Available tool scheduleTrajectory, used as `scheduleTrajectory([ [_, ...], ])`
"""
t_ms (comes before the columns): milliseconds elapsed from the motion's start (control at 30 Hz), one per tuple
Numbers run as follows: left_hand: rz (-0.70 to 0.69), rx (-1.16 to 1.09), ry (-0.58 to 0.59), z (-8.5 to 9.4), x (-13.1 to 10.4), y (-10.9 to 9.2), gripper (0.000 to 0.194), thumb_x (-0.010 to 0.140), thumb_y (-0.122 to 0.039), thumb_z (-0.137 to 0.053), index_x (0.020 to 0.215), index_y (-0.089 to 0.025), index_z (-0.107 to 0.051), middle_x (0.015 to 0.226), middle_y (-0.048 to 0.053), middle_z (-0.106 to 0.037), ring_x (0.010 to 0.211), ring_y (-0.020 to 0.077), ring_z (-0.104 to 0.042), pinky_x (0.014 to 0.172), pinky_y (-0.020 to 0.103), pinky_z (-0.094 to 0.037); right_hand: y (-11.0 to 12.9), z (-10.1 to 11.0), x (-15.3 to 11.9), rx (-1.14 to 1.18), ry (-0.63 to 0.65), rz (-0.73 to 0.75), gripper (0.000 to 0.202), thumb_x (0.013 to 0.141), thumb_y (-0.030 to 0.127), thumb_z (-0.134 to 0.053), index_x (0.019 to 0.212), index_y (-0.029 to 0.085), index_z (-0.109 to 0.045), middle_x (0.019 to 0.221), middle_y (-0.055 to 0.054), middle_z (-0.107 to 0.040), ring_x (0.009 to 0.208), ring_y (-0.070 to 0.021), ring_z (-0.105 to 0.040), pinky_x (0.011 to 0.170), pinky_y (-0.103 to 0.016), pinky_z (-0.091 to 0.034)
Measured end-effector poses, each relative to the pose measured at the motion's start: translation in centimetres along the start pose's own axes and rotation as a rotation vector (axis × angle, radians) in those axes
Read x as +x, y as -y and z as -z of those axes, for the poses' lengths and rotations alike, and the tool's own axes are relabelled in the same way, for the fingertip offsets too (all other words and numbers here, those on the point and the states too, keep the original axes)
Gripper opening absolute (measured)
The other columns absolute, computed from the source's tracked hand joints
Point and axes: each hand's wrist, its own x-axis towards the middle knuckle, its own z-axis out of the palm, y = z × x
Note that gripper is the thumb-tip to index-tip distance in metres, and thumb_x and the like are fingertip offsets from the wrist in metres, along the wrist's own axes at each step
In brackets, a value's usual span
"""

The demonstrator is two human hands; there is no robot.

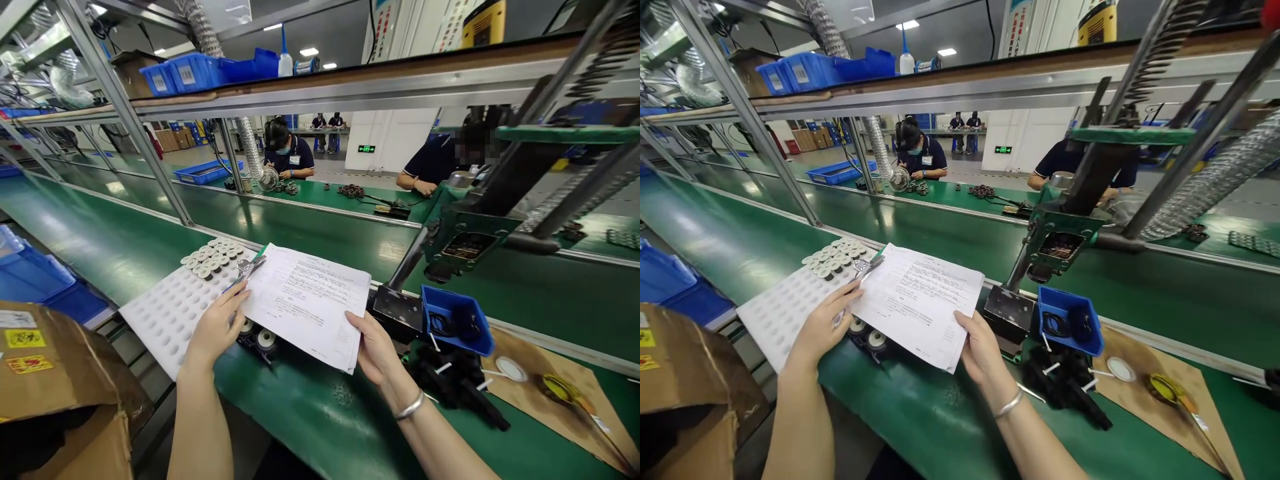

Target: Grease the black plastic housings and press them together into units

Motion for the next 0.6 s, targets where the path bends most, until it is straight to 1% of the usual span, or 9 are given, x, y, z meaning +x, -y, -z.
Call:
scheduleTrajectory([
  [67,0.034,-0.010,0.025,0.2,0.5,0.0,0.045,0.092,-0.018,-0.037,0.126,-0.030,-0.064,0.144,0.004,-0.057,0.128,0.0225,-0.059,0.108,0.043,-0.051,-0.4,0.1,0.3,-0.006,0.013,0.000,0.051,0.077,0.024,-0.077,0.126,0.022,-0.063,0.127,-0.007,-0.068,0.115,-0.0260,-0.068,0.102,-0.042,-0.056],
  [200,0.065,0.102,0.064,0.4,2.3,0.3,0.050,0.090,-0.011,-0.031,0.119,-0.030,-0.067,0.142,0.005,-0.060,0.120,0.0250,-0.064,0.104,0.055,-0.047,-1.1,0.2,0.9,-0.013,0.029,-0.012,0.050,0.076,0.026,-0.078,0.124,0.023,-0.065,0.126,-0.007,-0.069,0.113,-0.0265,-0.068,0.102,-0.043,-0.055],
  [300,0.073,0.152,0.069,0.3,3.7,0.9,0.049,0.093,-0.013,-0.030,0.119,-0.032,-0.067,0.143,0.004,-0.059,0.120,0.0239,-0.064,0.107,0.058,-0.040,-1.3,0.1,1.2,0.000,0.034,-0.034,0.047,0.076,0.025,-0.079,0.121,0.021,-0.066,0.123,-0.008,-0.070,0.112,-0.0268,-0.069,0.103,-0.044,-0.055],
  [367,0.074,0.119,0.079,0.1,4.5,1.6,0.044,0.095,-0.019,-0.033,0.119,-0.031,-0.067,0.142,0.003,-0.060,0.124,0.0231,-0.061,0.110,0.055,-0.040,-1.3,0.2,1.3,0.003,0.048,-0.033,0.048,0.076,0.026,-0.079,0.121,0.021,-0.066,0.123,-0.008,-0.070,0.111,-0.0269,-0.069,0.102,-0.044,-0.055],
  [433,0.064,0.054,0.080,-0.2,5.0,2.2,0.039,0.094,-0.023,-0.038,0.116,-0.030,-0.069,0.138,0.003,-0.063,0.126,0.0223,-0.061,0.110,0.049,-0.045,-1.2,0.2,1.2,0.003,0.056,-0.022,0.050,0.076,0.027,-0.079,0.123,0.020,-0.065,0.125,-0.009,-0.069,0.111,-0.0272,-0.069,0.101,-0.044,-0.056],
  [500,0.038,0.010,0.049,-0.7,5.1,2.8,0.035,0.093,-0.025,-0.041,0.113,-0.028,-0.070,0.134,0.004,-0.066,0.122,0.0222,-0.063,0.106,0.044,-0.051,-1.0,0.3,0.9,0.006,0.056,-0.017,0.051,0.075,0.027,-0.080,0.123,0.020,-0.065,0.125,-0.010,-0.069,0.111,-0.0274,-0.069,0.101,-0.044,-0.055],
  [600,-0.003,0.013,-0.009,-1.5,5.0,3.1,0.032,0.091,-0.023,-0.043,0.104,-0.023,-0.072,0.127,0.006,-0.069,0.117,0.0230,-0.066,0.103,0.043,-0.054,-0.5,0.4,0.2,0.020,0.052,-0.016,0.049,0.075,0.027,-0.080,0.121,0.020,-0.066,0.126,-0.010,-0.068,0.112,-0.0276,-0.069,0.102,-0.045,-0.054],
])
